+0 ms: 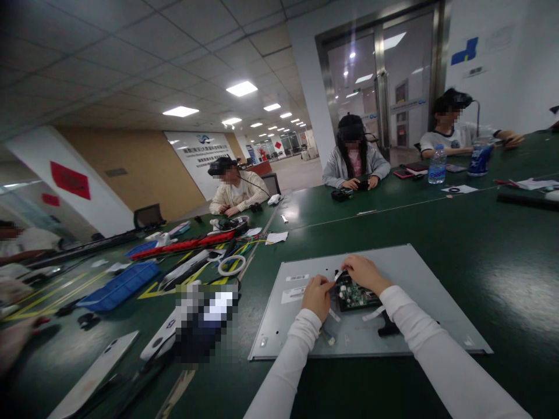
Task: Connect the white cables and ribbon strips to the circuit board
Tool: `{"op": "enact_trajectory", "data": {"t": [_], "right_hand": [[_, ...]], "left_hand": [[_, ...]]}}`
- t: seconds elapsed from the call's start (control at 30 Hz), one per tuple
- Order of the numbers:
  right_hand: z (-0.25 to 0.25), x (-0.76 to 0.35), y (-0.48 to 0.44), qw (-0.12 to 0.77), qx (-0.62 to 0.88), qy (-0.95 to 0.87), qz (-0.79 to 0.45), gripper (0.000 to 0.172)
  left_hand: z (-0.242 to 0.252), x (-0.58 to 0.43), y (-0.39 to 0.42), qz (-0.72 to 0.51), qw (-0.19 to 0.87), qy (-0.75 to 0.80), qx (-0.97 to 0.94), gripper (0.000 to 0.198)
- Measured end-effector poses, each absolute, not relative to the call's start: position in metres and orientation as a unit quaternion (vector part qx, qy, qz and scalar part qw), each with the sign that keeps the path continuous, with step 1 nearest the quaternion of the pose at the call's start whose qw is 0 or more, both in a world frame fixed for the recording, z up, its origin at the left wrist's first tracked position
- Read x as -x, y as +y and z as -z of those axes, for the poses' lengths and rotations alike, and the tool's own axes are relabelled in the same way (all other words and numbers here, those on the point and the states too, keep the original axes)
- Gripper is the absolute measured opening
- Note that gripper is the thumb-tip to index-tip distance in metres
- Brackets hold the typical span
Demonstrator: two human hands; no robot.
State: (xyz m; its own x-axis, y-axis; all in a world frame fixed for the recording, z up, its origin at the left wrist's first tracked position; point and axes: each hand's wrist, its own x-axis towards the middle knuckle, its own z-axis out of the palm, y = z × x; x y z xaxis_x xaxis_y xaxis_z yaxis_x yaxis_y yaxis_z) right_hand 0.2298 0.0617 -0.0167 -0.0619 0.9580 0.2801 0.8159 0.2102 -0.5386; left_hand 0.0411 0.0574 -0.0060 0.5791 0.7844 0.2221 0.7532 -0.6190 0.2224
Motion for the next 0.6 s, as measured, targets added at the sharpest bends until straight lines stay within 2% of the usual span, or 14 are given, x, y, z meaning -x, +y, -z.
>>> {"op": "enact_trajectory", "data": {"t": [0.6], "right_hand": [[0.0183,-0.2293,0.0624,0.282,0.622,-0.722,-0.111,0.025]], "left_hand": [[0.0082,-0.0401,0.0586,-0.164,0.045,0.426,-0.888,0.037]]}}
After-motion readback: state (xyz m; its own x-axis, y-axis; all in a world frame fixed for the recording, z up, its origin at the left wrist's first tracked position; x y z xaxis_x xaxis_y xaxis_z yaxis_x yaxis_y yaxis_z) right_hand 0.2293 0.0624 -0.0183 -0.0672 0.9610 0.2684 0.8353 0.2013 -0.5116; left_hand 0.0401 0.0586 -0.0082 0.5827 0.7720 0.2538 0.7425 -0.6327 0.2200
